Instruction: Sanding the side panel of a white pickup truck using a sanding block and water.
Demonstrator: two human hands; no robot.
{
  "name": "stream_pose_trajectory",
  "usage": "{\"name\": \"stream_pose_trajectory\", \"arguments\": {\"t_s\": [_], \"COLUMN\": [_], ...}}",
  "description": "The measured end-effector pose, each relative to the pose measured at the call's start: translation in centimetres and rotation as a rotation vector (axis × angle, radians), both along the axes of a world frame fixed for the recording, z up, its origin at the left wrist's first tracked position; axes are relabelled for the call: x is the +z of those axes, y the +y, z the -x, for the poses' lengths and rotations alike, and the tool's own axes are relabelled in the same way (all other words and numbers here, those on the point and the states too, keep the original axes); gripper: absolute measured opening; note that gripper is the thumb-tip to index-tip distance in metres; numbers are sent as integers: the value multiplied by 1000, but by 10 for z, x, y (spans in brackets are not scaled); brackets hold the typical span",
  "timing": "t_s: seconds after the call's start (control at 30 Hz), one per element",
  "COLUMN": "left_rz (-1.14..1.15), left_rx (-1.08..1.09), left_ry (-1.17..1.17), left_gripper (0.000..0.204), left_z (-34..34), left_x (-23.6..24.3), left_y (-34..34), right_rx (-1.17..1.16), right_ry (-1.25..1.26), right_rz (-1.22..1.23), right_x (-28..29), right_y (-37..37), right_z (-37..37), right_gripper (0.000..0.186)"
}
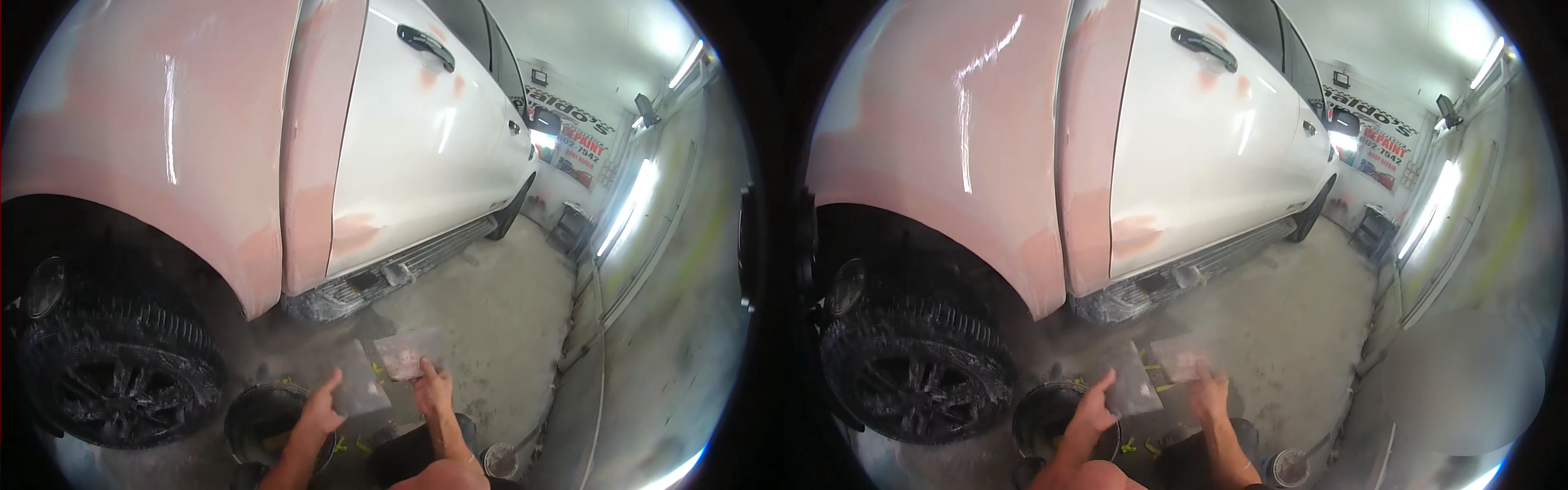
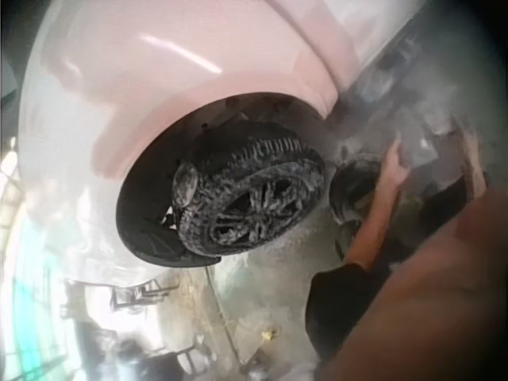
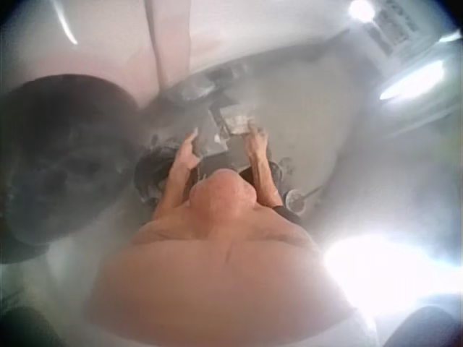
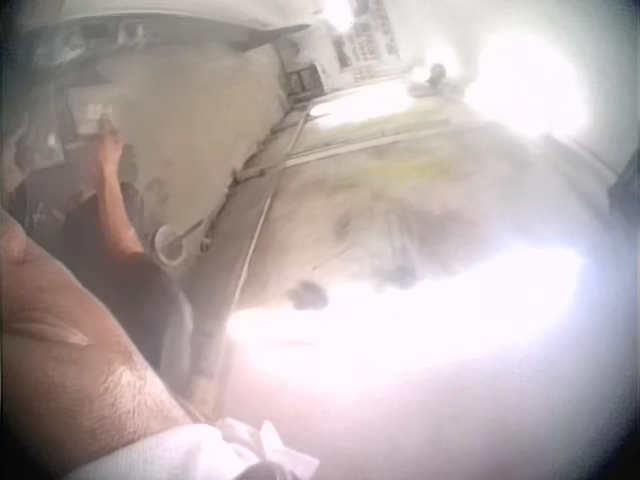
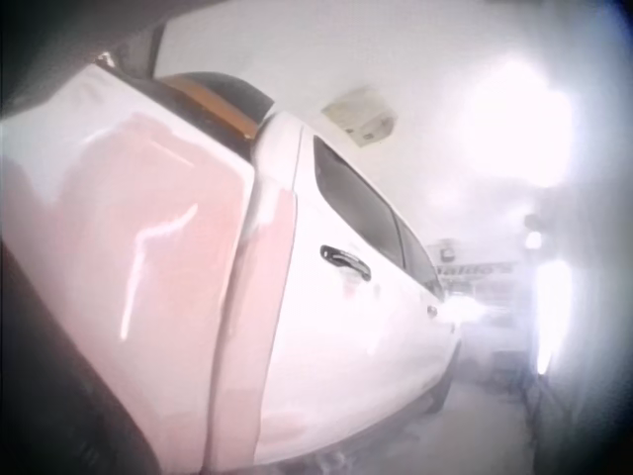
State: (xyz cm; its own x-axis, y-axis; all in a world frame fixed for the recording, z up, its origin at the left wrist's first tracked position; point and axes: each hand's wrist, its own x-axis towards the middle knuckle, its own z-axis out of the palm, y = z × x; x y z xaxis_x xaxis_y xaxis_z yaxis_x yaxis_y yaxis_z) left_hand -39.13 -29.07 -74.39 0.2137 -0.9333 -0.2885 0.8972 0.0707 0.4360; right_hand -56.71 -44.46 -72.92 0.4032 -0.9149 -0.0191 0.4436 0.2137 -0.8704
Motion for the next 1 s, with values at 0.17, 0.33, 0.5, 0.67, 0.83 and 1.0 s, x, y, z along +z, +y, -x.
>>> {"name": "stream_pose_trajectory", "arguments": {"t_s": [0.17,0.33,0.5,0.67,0.83,1.0], "left_rz": [146,-189,-147,-262,-312,-5], "left_rx": [271,545,630,741,754,648], "left_ry": [103,-278,-672,-873,-673,-116], "left_gripper": [42,37,38,44,43,40], "left_z": [-17,-26,-35,-30,-45,-46], "left_x": [4,30,12,21,21,39], "left_y": [0,4,1,10,15,21], "right_rx": [11,13,-13,397,640,450], "right_ry": [566,864,1039,980,1003,712], "right_rz": [1019,1552,1847,1808,1723,1374], "right_x": [30,64,78,47,34,68], "right_y": [13,23,26,46,63,50], "right_z": [-10,-41,-69,-65,-39,-43], "right_gripper": [36,61,61,66,70,70]}}
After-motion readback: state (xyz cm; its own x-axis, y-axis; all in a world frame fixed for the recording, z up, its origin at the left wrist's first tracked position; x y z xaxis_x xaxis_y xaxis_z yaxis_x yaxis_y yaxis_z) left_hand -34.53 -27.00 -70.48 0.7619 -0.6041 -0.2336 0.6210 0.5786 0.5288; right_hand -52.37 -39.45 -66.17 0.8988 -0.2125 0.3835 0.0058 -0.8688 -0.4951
